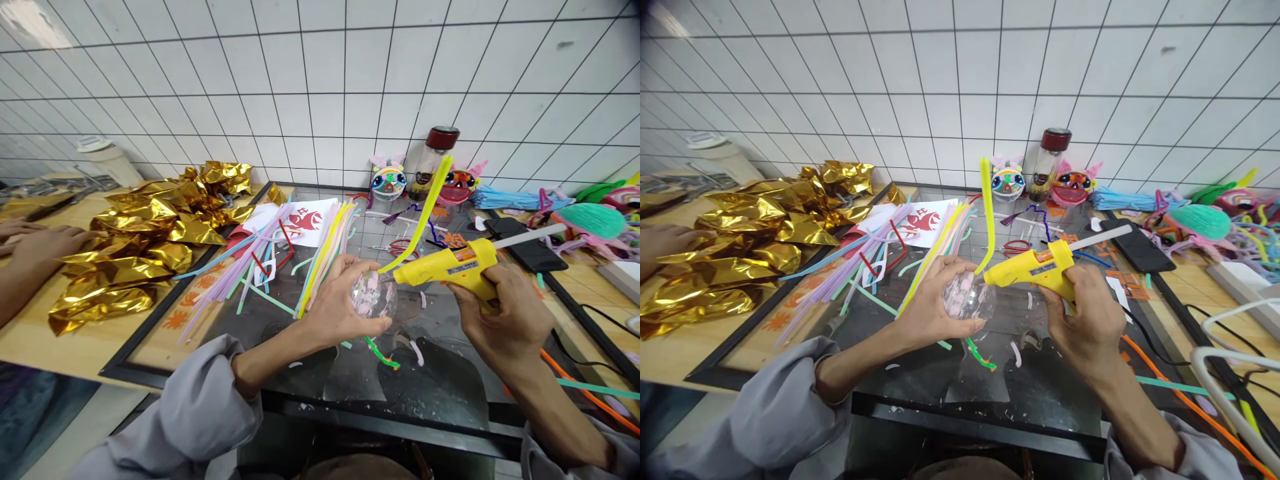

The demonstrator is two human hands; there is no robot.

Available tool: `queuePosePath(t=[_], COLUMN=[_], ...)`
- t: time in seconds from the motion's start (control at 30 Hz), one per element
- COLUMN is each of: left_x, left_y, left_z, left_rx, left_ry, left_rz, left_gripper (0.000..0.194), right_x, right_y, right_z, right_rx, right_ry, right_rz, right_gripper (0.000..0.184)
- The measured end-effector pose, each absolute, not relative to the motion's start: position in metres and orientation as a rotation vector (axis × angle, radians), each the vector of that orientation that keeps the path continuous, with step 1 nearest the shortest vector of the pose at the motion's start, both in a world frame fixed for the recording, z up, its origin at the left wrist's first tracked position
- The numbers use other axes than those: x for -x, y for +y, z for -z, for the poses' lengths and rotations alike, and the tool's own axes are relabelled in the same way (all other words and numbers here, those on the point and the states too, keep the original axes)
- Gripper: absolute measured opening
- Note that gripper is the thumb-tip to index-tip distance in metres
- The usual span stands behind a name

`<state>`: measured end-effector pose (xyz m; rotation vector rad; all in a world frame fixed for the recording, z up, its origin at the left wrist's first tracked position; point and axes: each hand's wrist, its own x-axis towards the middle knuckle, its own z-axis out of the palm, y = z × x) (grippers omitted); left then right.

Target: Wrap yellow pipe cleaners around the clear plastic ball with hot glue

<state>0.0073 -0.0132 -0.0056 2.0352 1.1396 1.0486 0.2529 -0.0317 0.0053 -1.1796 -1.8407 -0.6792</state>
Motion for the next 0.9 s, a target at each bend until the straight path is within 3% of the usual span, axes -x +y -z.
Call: queuePosePath(t=[0.73, 0.9], left_x=[-0.008, -0.006], left_y=[-0.011, -0.008], left_z=[0.01, 0.012], left_rx=[-2.008, -1.977], left_ry=[1.222, 1.253], left_rz=[-1.089, -1.121], left_gripper=[0.072, 0.072], right_x=[-0.249, -0.263], right_y=[-0.033, -0.026], right_z=[-0.002, 0.004], right_rx=[1.157, 1.347], right_ry=[-1.854, -1.709], right_rz=[0.622, 0.5], right_gripper=[0.011, 0.02])
